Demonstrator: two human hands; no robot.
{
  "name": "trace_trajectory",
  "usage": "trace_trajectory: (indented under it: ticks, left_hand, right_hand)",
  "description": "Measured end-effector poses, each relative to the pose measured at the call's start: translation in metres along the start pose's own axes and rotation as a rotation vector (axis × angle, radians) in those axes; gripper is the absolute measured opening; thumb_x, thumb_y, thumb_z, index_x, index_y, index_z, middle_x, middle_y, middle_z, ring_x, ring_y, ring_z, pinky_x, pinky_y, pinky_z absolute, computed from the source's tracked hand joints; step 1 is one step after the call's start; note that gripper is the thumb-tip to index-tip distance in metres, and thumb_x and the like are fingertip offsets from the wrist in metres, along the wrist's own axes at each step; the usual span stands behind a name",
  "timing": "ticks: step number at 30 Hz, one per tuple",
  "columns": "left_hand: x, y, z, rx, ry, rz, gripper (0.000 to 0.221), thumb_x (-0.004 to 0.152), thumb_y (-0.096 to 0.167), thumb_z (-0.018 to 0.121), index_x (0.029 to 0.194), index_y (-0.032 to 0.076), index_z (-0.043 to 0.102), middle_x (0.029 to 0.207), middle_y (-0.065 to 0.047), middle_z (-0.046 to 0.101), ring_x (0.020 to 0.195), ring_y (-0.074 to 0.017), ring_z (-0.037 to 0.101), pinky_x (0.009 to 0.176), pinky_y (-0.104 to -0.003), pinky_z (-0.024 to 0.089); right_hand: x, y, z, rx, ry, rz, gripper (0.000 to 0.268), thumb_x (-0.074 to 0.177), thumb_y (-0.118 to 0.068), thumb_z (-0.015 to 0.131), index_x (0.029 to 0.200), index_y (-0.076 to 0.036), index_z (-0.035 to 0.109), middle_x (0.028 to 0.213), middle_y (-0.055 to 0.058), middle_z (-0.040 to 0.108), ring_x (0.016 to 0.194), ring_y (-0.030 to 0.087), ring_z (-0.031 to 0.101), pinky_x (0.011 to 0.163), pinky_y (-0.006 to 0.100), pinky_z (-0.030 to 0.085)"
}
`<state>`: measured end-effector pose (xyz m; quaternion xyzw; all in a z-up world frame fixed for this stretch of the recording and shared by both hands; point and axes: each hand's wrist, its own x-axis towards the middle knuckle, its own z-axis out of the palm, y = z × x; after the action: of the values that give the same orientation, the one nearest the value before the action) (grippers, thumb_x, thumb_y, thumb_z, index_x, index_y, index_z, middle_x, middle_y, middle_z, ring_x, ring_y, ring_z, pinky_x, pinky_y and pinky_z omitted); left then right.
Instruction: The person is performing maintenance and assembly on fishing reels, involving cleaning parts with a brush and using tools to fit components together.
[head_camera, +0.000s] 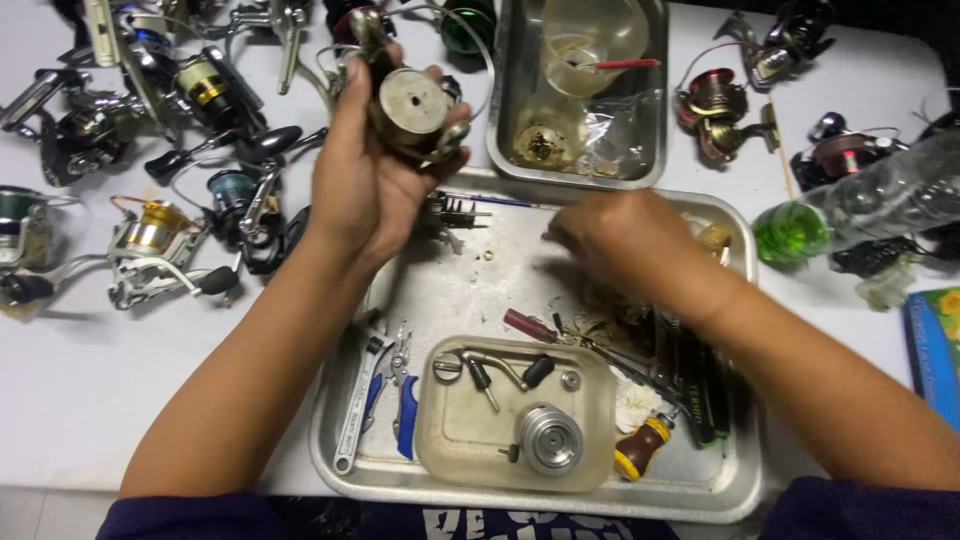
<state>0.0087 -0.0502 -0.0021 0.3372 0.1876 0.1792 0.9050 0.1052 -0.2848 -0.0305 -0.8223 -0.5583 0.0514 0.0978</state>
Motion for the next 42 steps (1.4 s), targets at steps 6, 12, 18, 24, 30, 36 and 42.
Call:
trace_trajectory:
  ticks: [6, 12, 18, 24, 30, 36, 42]
  left_hand:
    - [0.018, -0.035, 0.033, 0.089, -0.144, -0.105, 0.069, 0.08, 0.057, 0.051, 0.131, 0.011, 0.054, 0.137, -0.023, 0.065, 0.089, -0.0296, 0.074, 0.065, -0.039, 0.061]
    - [0.028, -0.064, 0.022, 0.109, -0.256, -0.155, 0.072, 0.088, 0.062, 0.04, 0.135, 0.009, 0.05, 0.136, -0.028, 0.064, 0.083, -0.0276, 0.072, 0.058, -0.032, 0.057]
    - [0.05, -0.081, -0.011, 0.064, -0.278, -0.157, 0.07, 0.091, 0.067, 0.042, 0.136, 0.014, 0.049, 0.13, -0.022, 0.064, 0.092, -0.0301, 0.072, 0.073, -0.038, 0.06]
    - [0.061, -0.093, -0.031, 0.093, -0.331, -0.139, 0.076, 0.093, 0.073, 0.039, 0.143, 0.016, 0.044, 0.13, -0.019, 0.061, 0.101, -0.0333, 0.07, 0.068, -0.04, 0.058]
    - [0.038, -0.077, -0.01, 0.123, -0.295, -0.171, 0.068, 0.097, 0.052, 0.037, 0.149, 0.009, 0.041, 0.123, -0.023, 0.066, 0.095, -0.0314, 0.068, 0.084, -0.043, 0.059]
    - [0.032, -0.077, -0.012, 0.193, -0.339, -0.116, 0.066, 0.096, 0.052, 0.041, 0.149, 0.012, 0.04, 0.119, -0.019, 0.065, 0.098, -0.0335, 0.064, 0.089, -0.044, 0.058]
    - [0.035, -0.076, -0.019, 0.122, -0.398, -0.065, 0.061, 0.098, 0.039, 0.049, 0.151, 0.011, 0.038, 0.116, -0.017, 0.064, 0.1, -0.0319, 0.062, 0.086, -0.041, 0.056]
  right_hand:
    - [-0.022, -0.016, 0.005, -0.145, -0.121, 0.044, 0.025, 0.09, -0.016, 0.061, 0.11, -0.02, 0.046, 0.101, 0.01, 0.049, 0.06, 0.034, 0.062, 0.044, 0.049, 0.049]
    - [-0.036, -0.001, 0.015, -0.132, -0.133, 0.09, 0.029, 0.099, -0.031, 0.062, 0.077, -0.012, 0.067, 0.071, 0.006, 0.07, 0.065, 0.032, 0.068, 0.071, 0.049, 0.049]
    - [-0.034, -0.003, -0.021, 0.17, 0.049, 0.126, 0.046, 0.086, -0.013, 0.07, 0.132, -0.014, 0.062, 0.12, 0.013, 0.065, 0.098, 0.037, 0.07, 0.075, 0.047, 0.058]
    - [-0.034, 0.011, -0.038, 0.138, 0.325, 0.199, 0.027, 0.09, -0.029, 0.076, 0.114, -0.016, 0.079, 0.061, 0.006, 0.071, 0.052, 0.025, 0.067, 0.053, 0.034, 0.052]
    - [-0.043, 0.025, -0.042, 0.121, 0.372, 0.173, 0.039, 0.098, -0.026, 0.07, 0.129, -0.003, 0.071, 0.101, 0.011, 0.077, 0.066, 0.015, 0.064, 0.059, 0.027, 0.055]
    - [-0.064, 0.028, -0.047, 0.382, 0.605, 0.339, 0.071, 0.108, 0.006, 0.068, 0.166, -0.006, 0.028, 0.125, 0.024, 0.064, 0.109, 0.027, 0.065, 0.085, 0.032, 0.061]
    - [-0.078, 0.027, -0.068, 0.194, 0.67, 0.142, 0.048, 0.112, 0.012, 0.074, 0.152, 0.012, 0.049, 0.138, 0.033, 0.066, 0.107, 0.035, 0.073, 0.096, 0.04, 0.059]
